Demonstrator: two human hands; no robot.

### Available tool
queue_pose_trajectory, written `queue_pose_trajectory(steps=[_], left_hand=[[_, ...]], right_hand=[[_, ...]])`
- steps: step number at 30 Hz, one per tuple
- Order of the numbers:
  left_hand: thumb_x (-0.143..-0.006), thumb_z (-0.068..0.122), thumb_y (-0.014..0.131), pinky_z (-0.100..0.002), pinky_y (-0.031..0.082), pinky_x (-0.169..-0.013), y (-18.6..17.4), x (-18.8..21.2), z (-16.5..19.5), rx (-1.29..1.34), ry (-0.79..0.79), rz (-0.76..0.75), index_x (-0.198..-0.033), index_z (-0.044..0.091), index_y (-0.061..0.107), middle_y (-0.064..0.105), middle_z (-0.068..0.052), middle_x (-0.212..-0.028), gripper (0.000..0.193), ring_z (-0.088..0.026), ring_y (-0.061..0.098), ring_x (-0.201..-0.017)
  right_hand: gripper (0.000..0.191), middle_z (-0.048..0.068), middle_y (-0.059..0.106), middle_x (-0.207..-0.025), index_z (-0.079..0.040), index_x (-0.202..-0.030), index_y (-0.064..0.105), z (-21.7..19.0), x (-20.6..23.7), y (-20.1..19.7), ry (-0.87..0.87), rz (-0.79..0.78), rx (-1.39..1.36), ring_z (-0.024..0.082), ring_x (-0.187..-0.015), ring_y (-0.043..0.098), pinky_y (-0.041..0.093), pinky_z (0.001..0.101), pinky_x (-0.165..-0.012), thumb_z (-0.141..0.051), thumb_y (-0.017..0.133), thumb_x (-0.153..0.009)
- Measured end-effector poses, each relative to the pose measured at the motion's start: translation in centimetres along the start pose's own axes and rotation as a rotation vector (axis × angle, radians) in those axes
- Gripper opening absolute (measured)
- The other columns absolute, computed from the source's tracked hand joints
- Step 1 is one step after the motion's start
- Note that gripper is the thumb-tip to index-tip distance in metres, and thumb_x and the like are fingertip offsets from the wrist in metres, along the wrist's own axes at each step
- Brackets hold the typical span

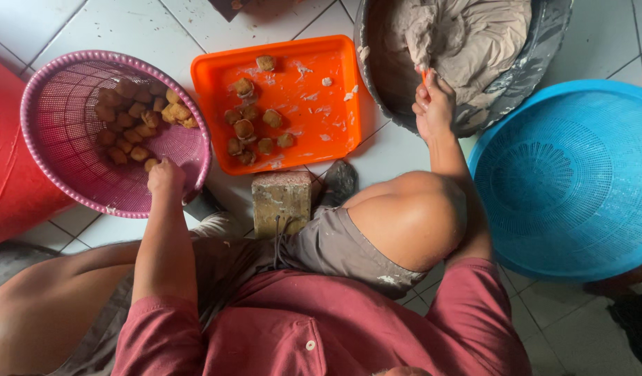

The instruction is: The person sits on the floor coating fried tofu cubes with batter. They hold a tofu cube in one hand, spread grey batter over it with a spatula, and place the coated piece onto an orange tray, repeating with more pieces. Near the end they carry a blue basket of white dough balls and resume coating tofu.

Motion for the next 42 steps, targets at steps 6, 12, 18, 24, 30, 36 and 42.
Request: queue_pose_trajectory(steps=[6, 12, 18, 24, 30, 36, 42], left_hand=[[-0.097, 0.043, 0.056, -0.051, 0.047, -0.105, -1.2, 2.5, 2.1, 0.013, 0.06, -0.196, -0.138, 0.001, 0.056, 0.057, -0.028, -0.139, 0.058, -0.043, 0.056, -0.13], [-0.088, 0.037, 0.065, -0.05, 0.044, -0.104, -3.5, 3.5, 2.4, 0.202, 0.176, 0.063, -0.135, -0.008, 0.044, 0.048, -0.037, -0.136, 0.068, -0.048, 0.051, -0.126], [-0.111, 0.026, 0.041, -0.051, 0.049, -0.103, -9.8, 3.8, 1.6, 0.769, 0.296, 0.381, -0.134, -0.007, 0.033, 0.062, -0.037, -0.123, 0.041, -0.049, 0.063, -0.113], [-0.097, 0.008, 0.052, -0.046, 0.046, -0.091, -17.3, 9.8, 10.3, 0.814, 0.839, 0.667, -0.111, -0.001, 0.055, 0.054, -0.014, -0.104, 0.017, -0.028, 0.05, -0.1], [-0.095, 0.004, 0.065, -0.034, 0.058, -0.082, -18.2, 21.5, 16.5, 1.171, 1.137, 0.27, -0.126, 0.004, 0.051, 0.059, -0.012, -0.102, 0.034, -0.021, 0.066, -0.094], [-0.098, 0.01, 0.072, -0.033, 0.059, -0.085, -17.0, 31.7, 20.3, 1.312, 1.352, -0.208, -0.121, 0.001, 0.057, 0.069, -0.01, -0.101, 0.028, -0.017, 0.069, -0.096], [-0.097, 0.013, 0.074, -0.029, 0.058, -0.086, -17.3, 31.8, 19.2, 1.259, 1.346, -0.169, -0.118, 0.001, 0.06, 0.073, -0.007, -0.102, 0.028, -0.012, 0.072, -0.097]], right_hand=[[0.026, -0.004, 0.046, -0.074, -0.01, -0.123, 0.064, -0.5, 3.9, -0.5, -0.108, 0.012, -0.005, 0.003, -0.054, 0.032, 0.024, 0.0204, -0.049, -0.03, 0.052, -0.112], [0.018, 0.001, 0.056, -0.091, -0.015, -0.126, 0.055, -7.2, 8.8, 2.4, -0.247, -0.173, 0.021, 0.009, -0.068, 0.046, 0.034, 0.0236, -0.059, -0.027, 0.054, -0.112], [0.011, -0.003, 0.043, -0.086, -0.016, -0.121, 0.053, -16.4, 16.1, 8.5, -0.35, -0.218, 0.014, 0.007, -0.067, 0.035, 0.03, 0.0232, -0.06, -0.026, 0.055, -0.117], [0.01, -0.007, 0.035, -0.075, -0.014, -0.116, 0.055, -15.4, 21.7, 15.8, -0.156, -0.304, -0.138, 0.004, -0.058, 0.026, 0.024, 0.0206, -0.051, -0.024, 0.055, -0.117], [0.024, -0.008, 0.038, -0.077, -0.011, -0.116, 0.055, -11.5, 24.2, 21.0, -0.252, -0.368, 0.156, 0.002, -0.055, 0.029, 0.026, 0.0201, -0.048, -0.006, 0.07, -0.098], [0.037, -0.005, 0.045, -0.087, -0.009, -0.115, 0.049, -10.7, 24.2, 22.8, -0.432, -0.395, 0.439, 0.003, -0.066, 0.042, 0.036, 0.0194, -0.056, -0.004, 0.077, -0.091], [0.03, -0.001, 0.052, -0.088, -0.008, -0.108, 0.051, -10.0, 23.5, 22.2, -0.347, -0.366, 0.356, 0.004, -0.065, 0.047, 0.037, 0.019, -0.055, -0.016, 0.077, -0.096]])
Point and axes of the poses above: each hand's wrist, its own x-axis away from the middle knuckle, its own y-axis out of the palm, z = x × y, the point moved 7 cm from there along -x, towards the middle knuckle
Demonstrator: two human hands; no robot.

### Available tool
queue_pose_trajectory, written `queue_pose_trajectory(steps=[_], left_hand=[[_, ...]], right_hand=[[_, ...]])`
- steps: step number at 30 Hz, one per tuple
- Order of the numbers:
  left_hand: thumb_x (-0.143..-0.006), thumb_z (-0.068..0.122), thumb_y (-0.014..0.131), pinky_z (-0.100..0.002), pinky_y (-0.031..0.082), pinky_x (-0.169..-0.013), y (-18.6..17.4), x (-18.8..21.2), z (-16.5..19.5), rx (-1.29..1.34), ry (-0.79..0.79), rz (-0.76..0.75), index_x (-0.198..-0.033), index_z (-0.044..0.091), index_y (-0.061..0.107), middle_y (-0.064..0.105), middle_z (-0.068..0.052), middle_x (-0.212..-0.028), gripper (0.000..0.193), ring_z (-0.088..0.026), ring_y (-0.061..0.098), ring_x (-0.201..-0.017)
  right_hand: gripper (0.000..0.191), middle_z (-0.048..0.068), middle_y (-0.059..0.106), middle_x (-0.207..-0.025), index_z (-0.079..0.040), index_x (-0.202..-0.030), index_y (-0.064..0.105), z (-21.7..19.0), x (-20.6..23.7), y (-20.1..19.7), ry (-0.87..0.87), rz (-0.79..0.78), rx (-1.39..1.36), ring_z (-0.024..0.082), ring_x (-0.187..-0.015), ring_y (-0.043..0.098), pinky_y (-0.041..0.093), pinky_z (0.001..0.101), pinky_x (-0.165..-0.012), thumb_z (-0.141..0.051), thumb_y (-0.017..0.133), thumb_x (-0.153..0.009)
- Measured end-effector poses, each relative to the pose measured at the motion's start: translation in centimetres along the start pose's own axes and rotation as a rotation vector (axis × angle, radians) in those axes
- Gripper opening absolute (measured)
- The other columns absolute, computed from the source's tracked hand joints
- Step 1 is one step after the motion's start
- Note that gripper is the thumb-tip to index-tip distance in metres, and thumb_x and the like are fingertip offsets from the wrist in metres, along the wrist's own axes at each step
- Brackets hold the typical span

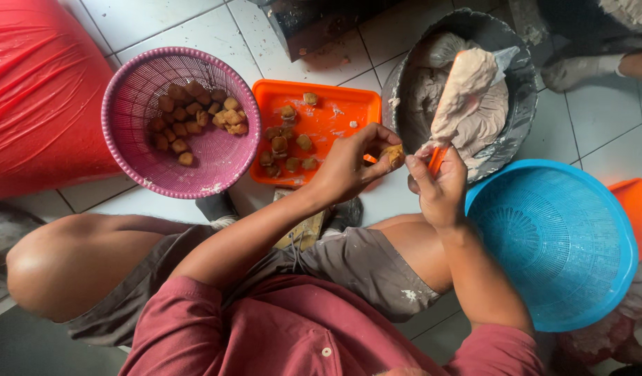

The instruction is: The person sits on the floor coating fried tofu cubes with batter. They hold a tofu cube in one hand, spread grey batter over it with a spatula, and place the coated piece onto an orange tray, repeating with more pieces. Near the end they carry a blue basket of white dough balls and resume coating tofu.

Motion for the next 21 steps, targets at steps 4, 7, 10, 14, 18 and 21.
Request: queue_pose_trajectory(steps=[4, 7, 10, 14, 18, 21], left_hand=[[-0.091, 0.012, 0.077, -0.028, 0.059, -0.082, 0.2, 0.0, 0.4, 0.018, -0.085, 0.027, -0.114, 0.0, 0.062, 0.075, -0.007, -0.097, 0.03, -0.011, 0.072, -0.09], [-0.093, 0.01, 0.074, -0.027, 0.06, -0.082, 0.8, -0.2, 1.0, -0.008, -0.103, -0.003, -0.111, 0.0, 0.065, 0.076, -0.005, -0.096, 0.022, -0.01, 0.073, -0.091], [-0.097, 0.007, 0.069, -0.026, 0.059, -0.085, 1.1, 0.0, 1.5, 0.04, -0.058, -0.015, -0.113, -0.001, 0.064, 0.074, -0.005, -0.1, 0.019, -0.009, 0.072, -0.094], [-0.1, 0.004, 0.064, -0.027, 0.058, -0.082, 1.5, 0.3, 0.3, 0.05, -0.134, -0.016, -0.113, -0.003, 0.064, 0.074, -0.007, -0.098, 0.014, -0.009, 0.069, -0.092], [-0.103, 0.002, 0.059, -0.028, 0.063, -0.089, 1.8, 0.0, 0.0, 0.259, -0.1, -0.039, -0.112, -0.003, 0.062, 0.07, -0.006, -0.106, 0.011, -0.009, 0.069, -0.099], [-0.102, 0.007, 0.058, -0.026, 0.059, -0.084, 2.1, 0.2, -0.5, 0.371, -0.15, -0.083, -0.12, -0.001, 0.061, 0.071, -0.005, -0.102, 0.02, -0.01, 0.069, -0.093]], right_hand=[[0.037, -0.003, 0.048, -0.095, -0.009, -0.108, 0.048, -1.0, 0.6, 1.5, -0.175, -0.149, 0.125, 0.006, -0.08, 0.046, 0.039, 0.0214, -0.07, -0.016, 0.082, -0.092], [0.035, -0.002, 0.054, -0.096, -0.008, -0.106, 0.049, -1.4, 0.6, 1.4, -0.19, -0.133, 0.181, 0.005, -0.084, 0.05, 0.044, 0.021, -0.076, -0.017, 0.08, -0.092], [0.028, -0.001, 0.056, -0.088, -0.007, -0.108, 0.051, -0.8, 0.5, 0.3, -0.086, -0.058, 0.119, 0.004, -0.072, 0.05, 0.041, 0.0197, -0.065, -0.017, 0.076, -0.098], [0.022, -0.002, 0.055, -0.085, -0.005, -0.112, 0.053, 0.0, 0.5, -0.8, -0.131, -0.009, 0.04, 0.003, -0.063, 0.045, 0.036, 0.0195, -0.055, -0.02, 0.065, -0.102], [0.019, -0.005, 0.045, -0.076, -0.003, -0.108, 0.054, 1.6, 0.5, -1.6, -0.021, -0.01, -0.153, 0.002, -0.058, 0.036, 0.031, 0.0213, -0.052, -0.019, 0.063, -0.106], [0.018, -0.005, 0.043, -0.076, -0.002, -0.104, 0.055, 1.7, 0.4, -1.5, 0.017, -0.005, -0.191, 0.002, -0.057, 0.034, 0.031, 0.0227, -0.051, -0.018, 0.063, -0.107]])
Point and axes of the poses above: each hand's wrist, its own x-axis away from the middle knuckle, its own y-axis out of the palm, z = x × y, the point moved 7 cm from there along -x, towards the middle knuckle
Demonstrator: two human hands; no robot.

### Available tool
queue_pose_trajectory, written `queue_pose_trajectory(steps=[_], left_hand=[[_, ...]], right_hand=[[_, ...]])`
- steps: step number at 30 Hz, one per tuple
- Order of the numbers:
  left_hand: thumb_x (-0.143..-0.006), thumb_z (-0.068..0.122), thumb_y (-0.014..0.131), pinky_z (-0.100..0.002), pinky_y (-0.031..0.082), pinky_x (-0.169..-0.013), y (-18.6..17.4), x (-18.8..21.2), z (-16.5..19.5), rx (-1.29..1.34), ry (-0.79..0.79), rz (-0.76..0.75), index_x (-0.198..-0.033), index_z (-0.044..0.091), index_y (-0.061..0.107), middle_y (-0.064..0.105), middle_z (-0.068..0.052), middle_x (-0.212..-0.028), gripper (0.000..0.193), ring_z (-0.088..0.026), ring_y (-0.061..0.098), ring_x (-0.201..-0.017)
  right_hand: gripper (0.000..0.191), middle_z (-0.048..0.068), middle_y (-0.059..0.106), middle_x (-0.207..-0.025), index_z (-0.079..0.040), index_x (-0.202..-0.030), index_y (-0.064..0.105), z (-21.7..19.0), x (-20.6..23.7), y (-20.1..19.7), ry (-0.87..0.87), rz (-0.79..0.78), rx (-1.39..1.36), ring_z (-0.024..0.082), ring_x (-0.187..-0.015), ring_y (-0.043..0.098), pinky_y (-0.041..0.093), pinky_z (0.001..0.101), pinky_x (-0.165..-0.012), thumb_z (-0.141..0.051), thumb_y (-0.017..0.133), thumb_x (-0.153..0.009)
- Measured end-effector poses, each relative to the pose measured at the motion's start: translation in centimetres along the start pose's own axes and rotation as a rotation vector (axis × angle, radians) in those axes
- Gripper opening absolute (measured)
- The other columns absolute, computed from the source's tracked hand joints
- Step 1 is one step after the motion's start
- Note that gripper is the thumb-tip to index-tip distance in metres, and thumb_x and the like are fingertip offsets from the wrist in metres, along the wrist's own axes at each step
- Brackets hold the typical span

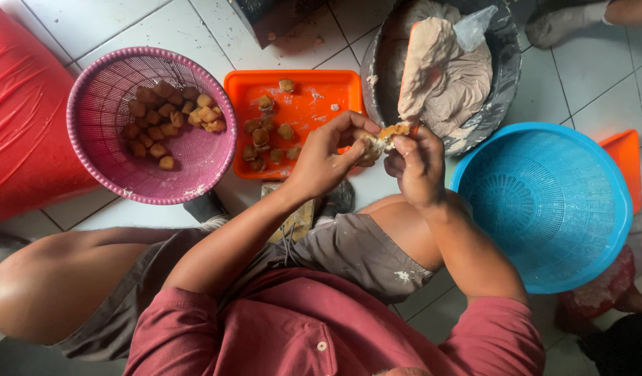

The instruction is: The person sits on the floor coating fried tofu cubes with batter. They hold a tofu cube in one hand, spread grey batter over it with a spatula, and place the coated piece onto an orange tray, repeating with more pieces. Near the end they carry a blue basket of white dough balls and resume coating tofu.

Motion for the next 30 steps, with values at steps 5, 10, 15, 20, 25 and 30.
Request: queue_pose_trajectory(steps=[5, 10, 15, 20, 25, 30], left_hand=[[-0.1, 0.022, 0.069, -0.026, 0.058, -0.075, -0.3, 0.4, -1.1, -0.174, -0.059, 0.026, -0.119, 0.002, 0.068, 0.068, -0.001, -0.097, 0.028, -0.008, 0.062, -0.087], [-0.098, 0.025, 0.07, -0.025, 0.061, -0.073, -3.2, -0.8, -2.0, 0.017, -0.1, 0.234, -0.11, 0.003, 0.067, 0.071, 0.001, -0.097, 0.026, -0.005, 0.066, -0.086], [-0.102, 0.024, 0.073, -0.024, 0.055, -0.073, -5.5, -1.2, 0.0, 0.008, 0.058, 0.41, -0.107, -0.003, 0.066, 0.072, -0.003, -0.095, 0.028, -0.007, 0.063, -0.085], [-0.097, 0.023, 0.072, -0.021, 0.054, -0.074, -3.5, 0.4, 2.9, -0.212, 0.13, 0.393, -0.108, -0.001, 0.072, 0.074, 0.0, -0.09, 0.027, -0.002, 0.063, -0.083], [-0.096, 0.021, 0.075, -0.021, 0.055, -0.074, -3.8, 0.0, 5.9, -0.288, 0.178, 0.445, -0.101, -0.004, 0.074, 0.075, -0.002, -0.087, 0.026, -0.003, 0.063, -0.082], [-0.097, 0.022, 0.074, -0.023, 0.056, -0.078, -3.1, 0.8, 6.5, -0.306, 0.145, 0.403, -0.116, -0.004, 0.072, 0.077, -0.004, -0.09, 0.032, -0.006, 0.068, -0.087]], right_hand=[[0.017, -0.001, 0.058, -0.084, -0.009, -0.109, 0.051, -1.0, -0.4, 1.2, 0.003, -0.016, 0.197, 0.003, -0.058, 0.041, 0.033, 0.0217, -0.049, -0.019, 0.061, -0.1], [0.025, -0.002, 0.046, -0.076, -0.004, -0.103, 0.052, -2.4, 0.2, 1.3, -0.092, -0.015, 0.272, 0.004, -0.057, 0.037, 0.031, 0.0214, -0.051, -0.028, 0.052, -0.11], [0.047, -0.003, 0.042, -0.071, -0.001, -0.105, 0.058, -0.8, 0.8, 1.6, 0.037, -0.094, 0.216, 0.004, -0.058, 0.034, 0.029, 0.0213, -0.053, -0.04, 0.034, -0.115], [0.043, -0.003, 0.037, -0.078, 0.001, -0.115, 0.058, -1.5, 0.9, 1.6, -0.095, -0.057, 0.506, 0.006, -0.068, 0.031, 0.026, 0.0221, -0.061, -0.034, 0.034, -0.115], [0.04, -0.005, 0.042, -0.079, -0.001, -0.112, 0.058, -1.9, 1.5, 2.4, -0.134, -0.166, 0.373, 0.006, -0.069, 0.035, 0.028, 0.0226, -0.062, -0.032, 0.032, -0.117], [0.042, -0.005, 0.038, -0.078, 0.0, -0.115, 0.062, -1.8, 1.1, 2.2, -0.098, -0.1, 0.52, 0.006, -0.069, 0.032, 0.027, 0.0226, -0.062, -0.031, 0.034, -0.117]])
Point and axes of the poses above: each hand's wrist, its own x-axis away from the middle knuckle, its own y-axis out of the palm, z = x × y, the point moved 7 cm from there along -x, towards the middle knuckle
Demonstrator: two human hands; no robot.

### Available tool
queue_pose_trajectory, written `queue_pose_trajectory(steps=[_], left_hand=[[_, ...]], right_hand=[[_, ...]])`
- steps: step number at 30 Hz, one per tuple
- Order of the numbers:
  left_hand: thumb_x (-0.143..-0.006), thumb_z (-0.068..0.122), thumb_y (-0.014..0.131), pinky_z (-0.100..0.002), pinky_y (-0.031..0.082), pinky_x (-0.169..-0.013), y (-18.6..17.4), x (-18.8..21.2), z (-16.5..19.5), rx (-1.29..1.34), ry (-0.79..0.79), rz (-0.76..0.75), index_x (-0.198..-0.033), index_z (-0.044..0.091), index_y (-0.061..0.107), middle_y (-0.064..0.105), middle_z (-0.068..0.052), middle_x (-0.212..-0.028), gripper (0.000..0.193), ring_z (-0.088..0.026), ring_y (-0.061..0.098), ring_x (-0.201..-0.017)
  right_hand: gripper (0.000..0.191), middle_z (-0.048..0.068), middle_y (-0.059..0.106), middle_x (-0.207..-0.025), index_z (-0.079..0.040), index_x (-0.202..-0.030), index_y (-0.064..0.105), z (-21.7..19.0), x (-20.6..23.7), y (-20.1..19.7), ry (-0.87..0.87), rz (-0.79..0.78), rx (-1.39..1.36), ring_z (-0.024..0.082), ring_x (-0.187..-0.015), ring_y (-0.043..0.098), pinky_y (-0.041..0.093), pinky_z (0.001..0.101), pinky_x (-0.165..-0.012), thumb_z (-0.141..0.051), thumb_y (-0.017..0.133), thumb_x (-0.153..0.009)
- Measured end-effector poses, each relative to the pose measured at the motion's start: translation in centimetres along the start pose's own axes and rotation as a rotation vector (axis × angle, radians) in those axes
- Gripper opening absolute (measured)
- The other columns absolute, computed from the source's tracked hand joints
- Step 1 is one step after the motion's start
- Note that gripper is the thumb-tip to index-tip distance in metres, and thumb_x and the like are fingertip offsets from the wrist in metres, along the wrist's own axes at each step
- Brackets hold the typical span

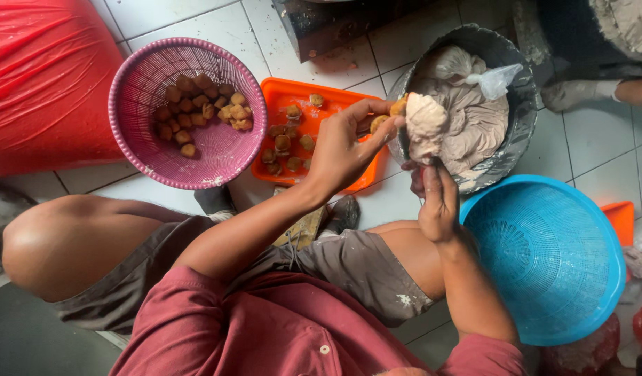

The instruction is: The person sits on the floor coating fried tofu cubes with batter. They hold a tofu cube in one hand, spread grey batter over it with a spatula, and place the coated piece onto an orange tray, repeating with more pieces. Near the end they carry a blue basket of white dough balls and resume coating tofu.

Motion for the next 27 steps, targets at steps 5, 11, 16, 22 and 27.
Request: queue_pose_trajectory(steps=[5, 11, 16, 22, 27], left_hand=[[-0.102, 0.02, 0.066, -0.027, 0.058, -0.093, 0.4, 2.1, 0.6, -0.034, 0.071, -0.029, -0.128, -0.004, 0.065, 0.078, -0.007, -0.11, 0.035, -0.013, 0.075, -0.109], [-0.108, 0.017, 0.061, -0.03, 0.048, -0.117, 0.4, 2.4, -0.2, 0.453, 0.038, -0.214, -0.147, -0.003, 0.053, 0.065, -0.014, -0.143, 0.045, -0.018, 0.061, -0.136], [-0.106, 0.02, 0.062, -0.03, 0.044, -0.123, 0.2, 2.0, -0.6, 0.467, 0.079, -0.336, -0.147, -0.001, 0.053, 0.063, -0.006, -0.144, 0.047, -0.014, 0.06, -0.138], [-0.09, 0.015, 0.082, -0.035, 0.054, -0.106, -0.4, -0.3, -1.8, 0.208, 0.049, -0.267, -0.133, -0.001, 0.063, 0.07, -0.008, -0.126, 0.049, -0.014, 0.066, -0.115], [-0.1, 0.01, 0.079, -0.035, 0.051, -0.112, -0.4, -0.5, -2.7, 0.4, -0.07, -0.396, -0.127, -0.003, 0.064, 0.07, -0.008, -0.123, 0.034, -0.015, 0.066, -0.117]], right_hand=[[0.033, 0.003, 0.063, -0.102, 0.002, -0.123, 0.059, -2.5, -0.5, -0.4, -0.186, 0.094, 0.298, 0.013, -0.082, 0.048, 0.043, 0.0279, -0.074, -0.023, 0.04, -0.114], [0.025, 0.018, 0.059, -0.099, 0.003, -0.115, 0.063, -5.2, -0.4, -1.3, -0.325, 0.229, 0.691, 0.034, -0.091, 0.059, 0.047, 0.0401, -0.081, -0.018, 0.049, -0.113], [0.023, 0.017, 0.06, -0.106, 0.002, -0.12, 0.063, -6.0, 0.2, -2.4, -0.4, 0.322, 0.765, 0.034, -0.096, 0.061, 0.049, 0.0428, -0.083, -0.019, 0.056, -0.116], [0.021, 0.017, 0.057, -0.1, 0.001, -0.114, 0.064, -5.8, 1.5, -2.4, -0.459, 0.411, 0.909, 0.035, -0.089, 0.059, 0.047, 0.0427, -0.075, -0.019, 0.068, -0.111], [0.02, 0.015, 0.06, -0.1, 0.0, -0.112, 0.065, -6.4, 2.1, -1.6, -0.631, 0.351, 1.048, 0.038, -0.092, 0.06, 0.048, 0.0479, -0.085, -0.02, 0.069, -0.107]])
Point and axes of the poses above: each hand's wrist, its own x-axis away from the middle knuckle, its own y-axis out of the palm, z = x × y, the point moved 7 cm from there along -x, towards the middle knuckle
